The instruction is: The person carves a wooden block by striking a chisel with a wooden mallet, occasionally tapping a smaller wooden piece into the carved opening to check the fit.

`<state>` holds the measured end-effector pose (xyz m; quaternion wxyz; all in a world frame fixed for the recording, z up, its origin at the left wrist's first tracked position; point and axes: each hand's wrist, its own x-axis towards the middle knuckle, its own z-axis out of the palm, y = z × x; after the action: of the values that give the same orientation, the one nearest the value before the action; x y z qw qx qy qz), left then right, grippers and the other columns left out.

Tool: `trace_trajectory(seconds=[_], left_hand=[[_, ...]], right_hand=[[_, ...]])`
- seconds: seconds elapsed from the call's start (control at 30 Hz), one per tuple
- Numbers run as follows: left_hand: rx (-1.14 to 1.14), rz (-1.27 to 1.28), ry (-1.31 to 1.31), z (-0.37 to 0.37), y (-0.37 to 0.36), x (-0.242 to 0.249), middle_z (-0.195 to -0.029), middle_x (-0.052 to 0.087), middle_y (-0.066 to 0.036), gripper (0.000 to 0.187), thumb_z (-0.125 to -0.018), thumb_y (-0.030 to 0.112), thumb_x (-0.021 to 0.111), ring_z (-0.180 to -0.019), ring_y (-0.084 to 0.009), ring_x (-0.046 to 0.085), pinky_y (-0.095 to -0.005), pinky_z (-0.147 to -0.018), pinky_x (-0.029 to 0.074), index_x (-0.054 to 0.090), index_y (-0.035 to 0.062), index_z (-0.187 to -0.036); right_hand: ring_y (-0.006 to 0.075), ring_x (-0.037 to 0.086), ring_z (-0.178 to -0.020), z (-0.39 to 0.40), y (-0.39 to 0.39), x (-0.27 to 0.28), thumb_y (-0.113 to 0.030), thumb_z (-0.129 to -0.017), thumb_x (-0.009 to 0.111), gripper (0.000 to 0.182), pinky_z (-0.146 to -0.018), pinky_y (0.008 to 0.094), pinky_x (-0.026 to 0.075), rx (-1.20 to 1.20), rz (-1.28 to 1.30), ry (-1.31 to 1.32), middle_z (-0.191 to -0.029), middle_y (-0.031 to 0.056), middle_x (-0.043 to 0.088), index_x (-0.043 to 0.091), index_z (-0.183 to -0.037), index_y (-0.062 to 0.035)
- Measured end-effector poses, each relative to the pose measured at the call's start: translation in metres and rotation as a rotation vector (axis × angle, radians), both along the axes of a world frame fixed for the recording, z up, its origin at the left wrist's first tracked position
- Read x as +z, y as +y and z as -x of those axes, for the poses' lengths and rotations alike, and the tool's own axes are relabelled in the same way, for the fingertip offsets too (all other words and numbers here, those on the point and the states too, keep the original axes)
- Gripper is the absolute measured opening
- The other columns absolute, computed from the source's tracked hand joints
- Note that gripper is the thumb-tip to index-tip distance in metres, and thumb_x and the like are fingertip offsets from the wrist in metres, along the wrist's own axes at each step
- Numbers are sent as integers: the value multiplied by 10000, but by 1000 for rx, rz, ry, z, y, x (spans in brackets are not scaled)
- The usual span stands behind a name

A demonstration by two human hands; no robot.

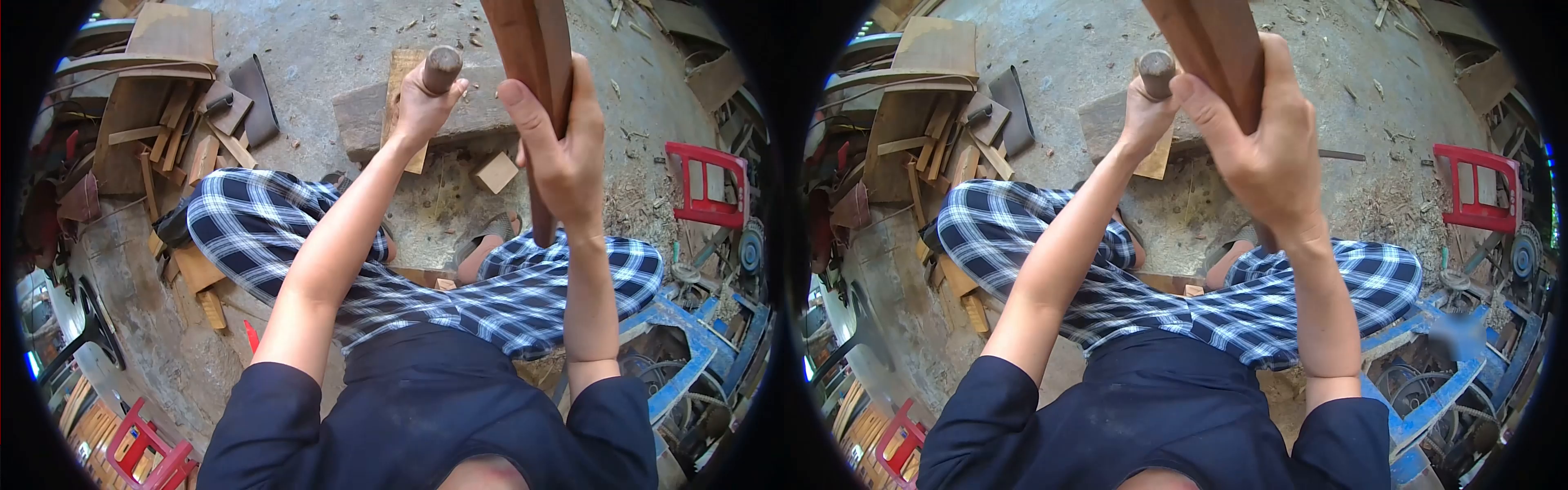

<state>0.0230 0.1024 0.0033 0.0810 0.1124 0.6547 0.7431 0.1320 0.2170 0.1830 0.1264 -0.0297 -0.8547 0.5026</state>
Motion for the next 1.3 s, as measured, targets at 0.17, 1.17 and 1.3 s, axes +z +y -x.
trace_trajectory(seconds=[0.17,1.17,1.3], left_hand=[[-64,-153,-15,-11,-7,2,-958,717,6,220,-856,-4,730,-857,-64,637,-263,-782,526,670,30,-1065],[-53,-48,-70,-8,-13,22,-740,627,51,116,-859,20,750,-690,-35,571,-229,-624,463,650,66,-820],[-74,-152,-23,-10,-11,11,-938,757,-32,117,-872,-62,668,-883,-107,701,-259,-774,543,704,11,-957]], right_hand=[[347,717,-686,-2,-2,-35,-383,-911,709,495,-660,410,569,55,-237,-182,-917,213,724,535,-1164,6],[268,709,-642,-16,-4,0,-366,-903,732,467,-604,406,556,-13,40,106,-717,138,677,529,-1151,-26],[423,719,-793,-10,4,-36,-469,-885,693,559,-704,490,577,67,-375,-171,-837,268,707,530,-1183,-25]])
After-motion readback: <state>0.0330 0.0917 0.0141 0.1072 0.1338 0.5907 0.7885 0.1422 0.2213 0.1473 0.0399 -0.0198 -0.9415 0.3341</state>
